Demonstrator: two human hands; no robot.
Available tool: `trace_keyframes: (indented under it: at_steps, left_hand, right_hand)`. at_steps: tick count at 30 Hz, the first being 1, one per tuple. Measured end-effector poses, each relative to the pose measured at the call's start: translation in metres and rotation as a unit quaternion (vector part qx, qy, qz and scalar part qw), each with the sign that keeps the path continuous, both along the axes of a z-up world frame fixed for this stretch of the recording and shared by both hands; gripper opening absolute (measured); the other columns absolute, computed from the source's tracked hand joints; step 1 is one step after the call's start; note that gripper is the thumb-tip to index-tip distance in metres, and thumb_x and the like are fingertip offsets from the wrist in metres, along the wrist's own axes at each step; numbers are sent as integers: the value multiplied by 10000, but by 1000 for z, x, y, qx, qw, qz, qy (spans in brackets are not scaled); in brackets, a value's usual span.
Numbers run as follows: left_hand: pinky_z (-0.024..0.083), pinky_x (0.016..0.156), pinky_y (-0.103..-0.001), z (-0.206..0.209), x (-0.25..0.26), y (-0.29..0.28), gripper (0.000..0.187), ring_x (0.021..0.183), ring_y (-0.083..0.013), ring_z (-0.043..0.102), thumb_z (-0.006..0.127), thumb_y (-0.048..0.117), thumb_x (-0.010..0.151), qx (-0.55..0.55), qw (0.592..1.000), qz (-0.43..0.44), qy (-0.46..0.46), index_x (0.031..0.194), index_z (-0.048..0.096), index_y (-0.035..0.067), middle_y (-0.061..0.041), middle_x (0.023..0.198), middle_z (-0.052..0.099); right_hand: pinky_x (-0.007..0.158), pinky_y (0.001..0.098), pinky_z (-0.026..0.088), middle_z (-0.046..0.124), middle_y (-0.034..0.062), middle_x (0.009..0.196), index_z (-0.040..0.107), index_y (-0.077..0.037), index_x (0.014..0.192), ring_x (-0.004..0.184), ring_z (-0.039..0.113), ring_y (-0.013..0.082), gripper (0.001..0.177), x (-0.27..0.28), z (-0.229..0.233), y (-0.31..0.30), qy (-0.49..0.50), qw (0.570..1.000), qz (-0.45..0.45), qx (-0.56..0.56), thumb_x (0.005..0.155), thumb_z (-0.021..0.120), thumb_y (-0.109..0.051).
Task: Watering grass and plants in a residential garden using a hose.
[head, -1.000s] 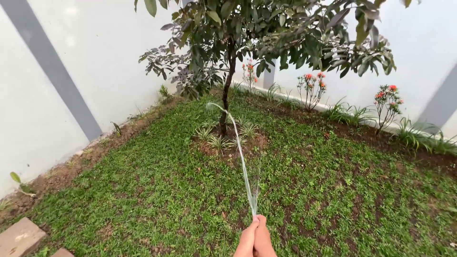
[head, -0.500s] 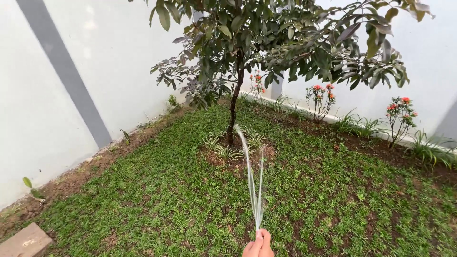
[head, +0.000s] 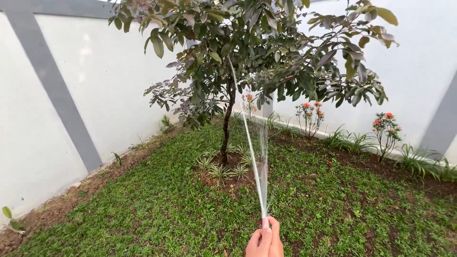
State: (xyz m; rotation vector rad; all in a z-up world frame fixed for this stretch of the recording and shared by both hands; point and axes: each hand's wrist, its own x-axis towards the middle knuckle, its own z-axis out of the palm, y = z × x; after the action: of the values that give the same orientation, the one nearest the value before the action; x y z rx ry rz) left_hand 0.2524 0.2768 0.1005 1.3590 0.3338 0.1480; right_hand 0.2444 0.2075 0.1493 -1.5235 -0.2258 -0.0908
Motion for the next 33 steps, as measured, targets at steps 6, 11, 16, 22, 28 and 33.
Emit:
trace_keyframes:
  at_steps: [6,11,16,22,28,33]
  left_hand:
    - [492,707,-225,35,-1,-19,420,731,-58,612,702,454,925,25,999,-27,2,1063,768,63,10,805,696]
    - [491,708,-223,43,3,-9,428,737,-72,636,666,454,933,34,999,-9,-11,1076,774,65,-16,804,709]
    - [475,691,-249,23,20,12,409,748,-92,624,642,400,958,-11,997,10,-77,1102,750,32,-36,829,687]
    - [472,700,-250,38,22,53,413,750,-101,613,579,404,974,-45,990,89,-100,1090,740,42,-29,801,666]
    - [465,728,-266,94,5,67,506,775,-105,594,576,463,992,-93,979,120,-134,1065,746,-7,-33,820,655]
    - [468,811,-240,157,-19,66,494,847,-83,611,570,515,960,-21,989,125,-80,1100,747,76,-11,889,686]
  right_hand:
    - [541,296,457,614,88,670,523,-155,1300,551,592,154,272,-40,65,9,-6,973,-214,-84,1036,483,-209]
    - [523,290,460,576,48,709,481,-141,1337,579,588,128,333,31,-1,-8,-23,999,-35,22,1015,456,-217]
    - [527,300,454,564,48,728,446,-182,1370,596,587,142,357,21,36,7,-2,1000,23,-1,1021,439,-256]
    - [559,291,493,608,27,751,396,-267,1375,632,631,130,373,22,61,48,-5,993,75,-94,1009,469,-283]
    - [604,300,468,597,40,774,465,-282,1337,663,566,132,311,11,109,69,59,990,115,-59,1039,422,-361]
    - [585,320,428,563,21,791,491,-266,1305,656,505,128,289,-5,148,74,54,993,105,14,1047,410,-368]
